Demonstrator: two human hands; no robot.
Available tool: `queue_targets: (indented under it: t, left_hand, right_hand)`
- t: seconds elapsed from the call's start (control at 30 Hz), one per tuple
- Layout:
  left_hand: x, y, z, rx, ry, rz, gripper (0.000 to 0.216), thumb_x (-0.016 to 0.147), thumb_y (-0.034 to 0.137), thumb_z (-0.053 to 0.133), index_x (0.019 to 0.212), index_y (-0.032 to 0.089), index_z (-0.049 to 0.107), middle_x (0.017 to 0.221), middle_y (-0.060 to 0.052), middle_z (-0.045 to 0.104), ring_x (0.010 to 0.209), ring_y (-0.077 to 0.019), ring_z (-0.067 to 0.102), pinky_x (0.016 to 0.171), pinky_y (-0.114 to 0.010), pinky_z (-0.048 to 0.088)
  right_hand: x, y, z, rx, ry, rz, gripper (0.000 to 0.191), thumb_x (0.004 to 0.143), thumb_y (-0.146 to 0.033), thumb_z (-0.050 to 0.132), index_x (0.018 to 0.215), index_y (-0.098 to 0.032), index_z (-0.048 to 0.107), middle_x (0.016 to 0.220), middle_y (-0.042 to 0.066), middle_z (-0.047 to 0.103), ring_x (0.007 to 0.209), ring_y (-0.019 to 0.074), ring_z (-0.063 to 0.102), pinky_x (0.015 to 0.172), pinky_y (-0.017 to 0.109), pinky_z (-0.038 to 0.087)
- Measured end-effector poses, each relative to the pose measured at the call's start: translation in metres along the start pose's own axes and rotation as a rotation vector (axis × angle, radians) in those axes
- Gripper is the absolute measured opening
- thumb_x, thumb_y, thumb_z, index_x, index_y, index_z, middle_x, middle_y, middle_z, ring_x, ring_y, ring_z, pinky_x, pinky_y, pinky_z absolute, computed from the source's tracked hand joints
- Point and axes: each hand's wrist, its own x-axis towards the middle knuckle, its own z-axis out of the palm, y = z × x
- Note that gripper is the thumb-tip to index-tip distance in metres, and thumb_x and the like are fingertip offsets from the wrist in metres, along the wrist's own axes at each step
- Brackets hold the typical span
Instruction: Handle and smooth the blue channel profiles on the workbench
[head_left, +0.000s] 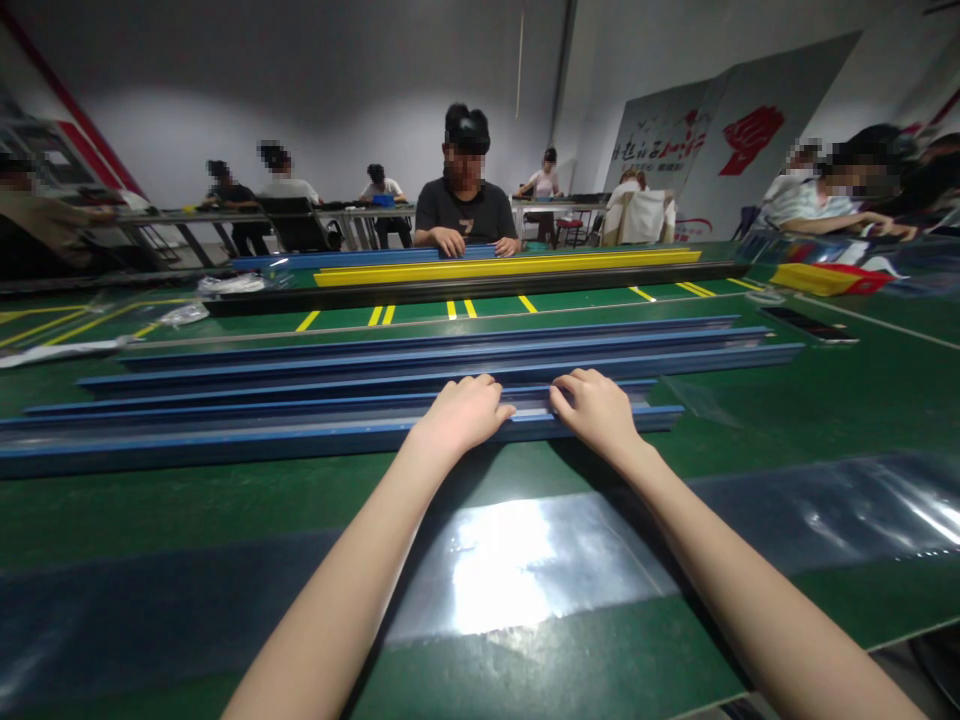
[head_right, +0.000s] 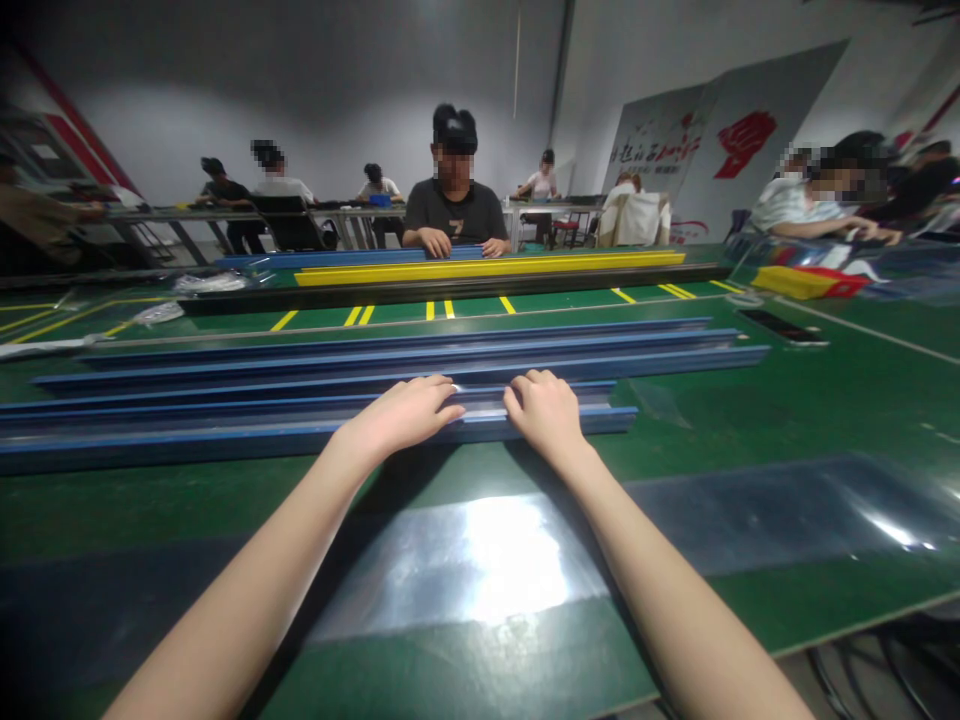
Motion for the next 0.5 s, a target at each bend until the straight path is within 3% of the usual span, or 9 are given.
queue_targets:
  t: [0.2, 0.5]
  left_hand:
    - [0.003, 0.000, 0.008, -0.081, -0.008, 0.097, 0.039, 0.087, 0.037, 0.039, 0.118, 0.015, 0.051, 0.129, -0.009, 0.048, 0.118, -0.0228, 0.044, 0.095, -0.034, 0.036]
    - [-0.001, -0.010, -0.003, -0.103, -0.124, -0.014, 0.042, 0.084, 0.044, 0.040, 0.117, 0.021, 0.052, 0.123, -0.007, 0.054, 0.113, -0.0222, 0.049, 0.092, -0.032, 0.037]
  right_hand:
    - [0.001, -0.001, 0.003, 0.102, -0.002, -0.057, 0.030, 0.086, -0.029, 0.036, 0.088, -0.019, 0.065, 0.088, 0.005, 0.065, 0.086, 0.0159, 0.054, 0.071, 0.025, 0.035]
    - [0.002, 0.008, -0.003, -0.011, 0.093, 0.085, 0.031, 0.085, -0.035, 0.036, 0.083, -0.020, 0.063, 0.079, 0.005, 0.067, 0.074, 0.0169, 0.057, 0.059, 0.026, 0.029]
